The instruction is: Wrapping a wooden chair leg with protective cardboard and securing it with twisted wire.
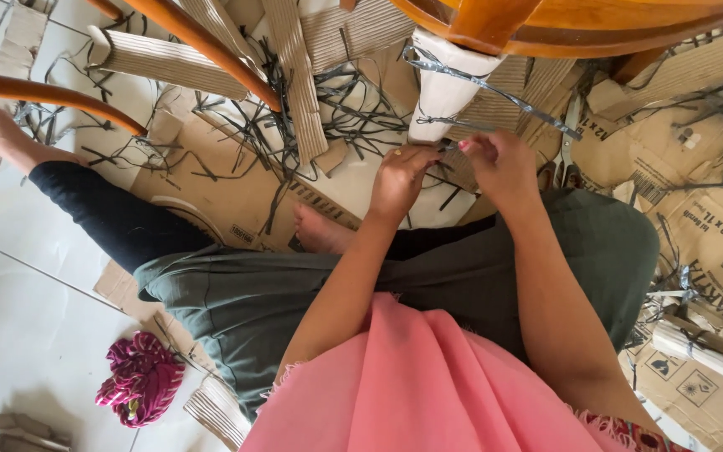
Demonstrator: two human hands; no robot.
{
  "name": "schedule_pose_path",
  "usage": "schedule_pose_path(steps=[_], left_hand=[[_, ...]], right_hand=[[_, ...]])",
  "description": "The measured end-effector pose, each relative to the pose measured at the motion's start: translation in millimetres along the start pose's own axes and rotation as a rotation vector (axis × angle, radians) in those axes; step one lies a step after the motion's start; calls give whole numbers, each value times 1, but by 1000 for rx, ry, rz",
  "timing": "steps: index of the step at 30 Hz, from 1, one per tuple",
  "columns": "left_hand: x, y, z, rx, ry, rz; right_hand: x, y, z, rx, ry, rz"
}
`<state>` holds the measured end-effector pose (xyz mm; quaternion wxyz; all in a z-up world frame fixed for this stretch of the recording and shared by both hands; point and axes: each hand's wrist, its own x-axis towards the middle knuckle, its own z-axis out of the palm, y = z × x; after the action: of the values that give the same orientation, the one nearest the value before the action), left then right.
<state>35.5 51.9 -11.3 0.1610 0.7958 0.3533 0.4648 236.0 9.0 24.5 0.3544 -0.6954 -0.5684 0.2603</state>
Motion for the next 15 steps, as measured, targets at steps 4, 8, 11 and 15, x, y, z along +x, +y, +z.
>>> schedule_pose_path(steps=[4,8,11,15], left_hand=[[6,4,-3,147,9,70],[2,-4,-2,182,2,91],[5,10,-10,21,44,7],[0,15,-10,-341,186,-265]], right_hand=[[0,-13,18,37,-15,-63],[4,-12,30,234,-67,63],[5,-12,28,282,-75,90],[5,-6,39,307,-48,41]])
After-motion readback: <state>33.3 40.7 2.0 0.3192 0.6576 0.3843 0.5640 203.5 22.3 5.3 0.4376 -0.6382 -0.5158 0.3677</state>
